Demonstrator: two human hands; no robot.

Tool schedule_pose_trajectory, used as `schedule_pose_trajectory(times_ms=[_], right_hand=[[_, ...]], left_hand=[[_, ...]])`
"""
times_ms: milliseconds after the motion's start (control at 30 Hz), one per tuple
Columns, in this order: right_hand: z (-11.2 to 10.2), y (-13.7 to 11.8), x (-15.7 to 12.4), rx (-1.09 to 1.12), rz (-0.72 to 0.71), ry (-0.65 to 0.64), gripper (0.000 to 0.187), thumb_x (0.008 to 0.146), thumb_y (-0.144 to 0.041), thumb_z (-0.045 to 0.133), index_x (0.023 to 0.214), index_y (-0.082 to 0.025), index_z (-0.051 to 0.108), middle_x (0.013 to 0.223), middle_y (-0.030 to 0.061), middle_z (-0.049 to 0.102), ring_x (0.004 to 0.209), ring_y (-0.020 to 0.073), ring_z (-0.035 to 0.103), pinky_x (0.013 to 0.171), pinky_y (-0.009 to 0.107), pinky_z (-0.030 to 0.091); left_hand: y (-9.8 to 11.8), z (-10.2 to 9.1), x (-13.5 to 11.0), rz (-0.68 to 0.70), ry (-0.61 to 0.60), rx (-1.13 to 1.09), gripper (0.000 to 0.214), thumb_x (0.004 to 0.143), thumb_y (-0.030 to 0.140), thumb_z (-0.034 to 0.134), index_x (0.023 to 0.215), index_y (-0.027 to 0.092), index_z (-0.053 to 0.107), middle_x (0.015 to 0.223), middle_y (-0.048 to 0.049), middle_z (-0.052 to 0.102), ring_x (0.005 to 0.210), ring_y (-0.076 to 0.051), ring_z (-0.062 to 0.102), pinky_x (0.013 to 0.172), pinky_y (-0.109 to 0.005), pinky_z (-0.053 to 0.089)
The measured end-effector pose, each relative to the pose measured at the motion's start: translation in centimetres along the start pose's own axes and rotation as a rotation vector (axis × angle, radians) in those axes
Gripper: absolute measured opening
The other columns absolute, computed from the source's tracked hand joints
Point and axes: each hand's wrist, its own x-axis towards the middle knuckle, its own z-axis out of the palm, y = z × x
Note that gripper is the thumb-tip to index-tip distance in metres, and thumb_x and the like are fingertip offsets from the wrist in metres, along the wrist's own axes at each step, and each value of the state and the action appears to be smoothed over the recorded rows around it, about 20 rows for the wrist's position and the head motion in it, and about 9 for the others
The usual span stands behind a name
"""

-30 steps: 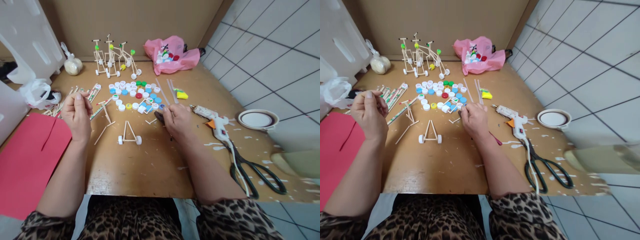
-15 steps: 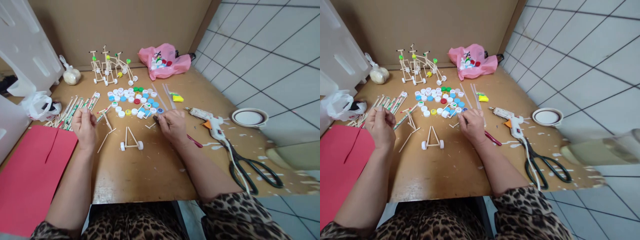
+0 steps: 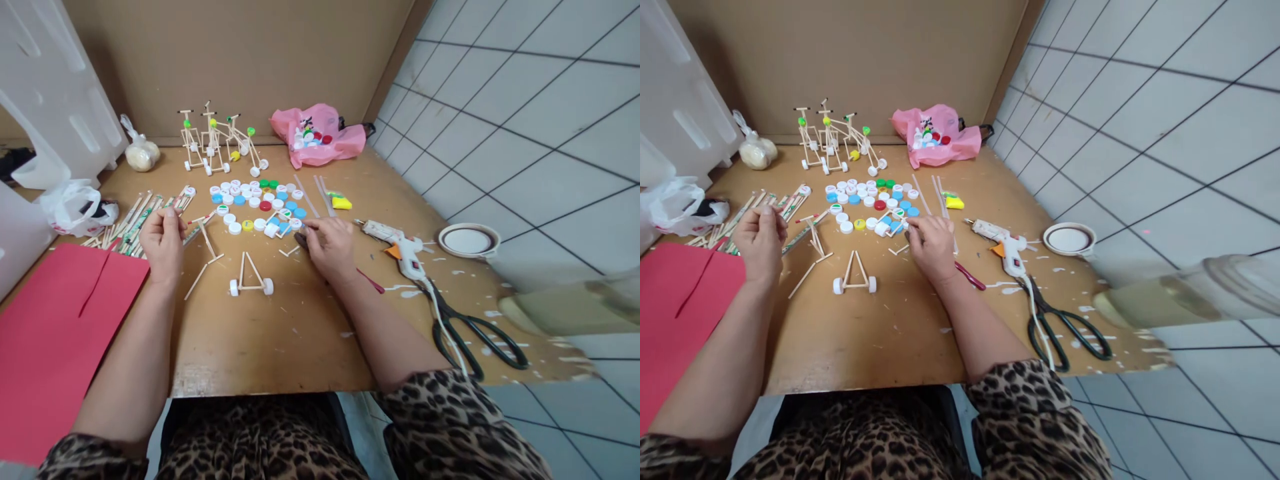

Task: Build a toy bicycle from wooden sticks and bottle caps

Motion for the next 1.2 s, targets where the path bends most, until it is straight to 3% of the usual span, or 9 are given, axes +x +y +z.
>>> schedule_pose_trajectory(times_ms=[200,333,500,733,900,1000,1200], right_hand=[[0.0,-0.2,0.3,0.036,0.068,-0.009,0.019,0.089,-0.027,0.050,0.086,-0.023,0.069,0.088,0.0083,0.074,0.086,0.0244,0.064,0.084,0.040,0.041],[-0.3,-0.4,0.6,0.069,0.112,-0.025,0.019,0.088,-0.027,0.051,0.084,-0.023,0.068,0.089,0.0085,0.073,0.088,0.0250,0.064,0.085,0.040,0.041],[-0.6,-0.6,1.0,0.099,0.158,-0.018,0.016,0.087,-0.028,0.051,0.082,-0.023,0.066,0.089,0.0089,0.073,0.089,0.0256,0.064,0.086,0.041,0.042],[-0.2,-0.6,1.1,0.139,0.140,-0.010,0.018,0.087,-0.031,0.050,0.077,-0.024,0.062,0.083,0.0072,0.072,0.083,0.0244,0.064,0.084,0.040,0.044],[0.2,-0.7,1.1,0.164,0.082,-0.034,0.028,0.090,-0.038,0.048,0.068,-0.025,0.057,0.073,0.0053,0.068,0.077,0.0232,0.062,0.080,0.038,0.045],[0.1,-0.8,0.9,0.170,0.048,0.002,0.023,0.090,-0.034,0.049,0.073,-0.024,0.061,0.079,0.0062,0.070,0.081,0.0242,0.063,0.082,0.039,0.045],[-0.2,-0.5,1.0,0.144,0.135,-0.020,0.017,0.088,-0.030,0.051,0.079,-0.024,0.065,0.088,0.0083,0.073,0.089,0.0257,0.065,0.087,0.042,0.045]], left_hand=[[0.0,0.2,0.4,0.031,0.041,0.077,0.006,0.072,0.023,0.070,0.070,0.018,0.067,0.056,0.0055,0.057,0.048,-0.007,0.047,0.051,-0.020,0.039],[-0.3,0.3,0.6,-0.025,0.054,0.109,0.007,0.064,0.015,0.072,0.063,0.017,0.065,0.058,0.0043,0.059,0.055,-0.008,0.052,0.057,-0.021,0.043],[-0.3,0.3,0.3,-0.059,-0.007,0.126,0.017,0.064,0.017,0.073,0.053,0.018,0.059,0.051,0.0052,0.054,0.050,-0.008,0.045,0.052,-0.020,0.037],[-0.5,-0.1,0.3,-0.079,-0.020,0.121,0.036,0.080,0.034,0.068,0.050,0.019,0.054,0.045,0.0038,0.050,0.043,-0.008,0.041,0.045,-0.021,0.032],[-0.9,-0.2,0.5,-0.082,-0.030,0.104,0.020,0.079,0.028,0.067,0.063,0.019,0.060,0.053,0.0039,0.056,0.044,-0.007,0.044,0.046,-0.020,0.036],[-1.1,-0.1,0.7,-0.066,0.012,0.088,0.005,0.074,0.018,0.067,0.071,0.020,0.063,0.059,0.0038,0.060,0.049,-0.008,0.050,0.050,-0.019,0.042],[-1.1,-0.1,0.8,-0.126,0.036,0.118,0.006,0.068,0.012,0.063,0.069,0.018,0.064,0.057,0.0046,0.057,0.049,-0.008,0.051,0.053,-0.020,0.044]])
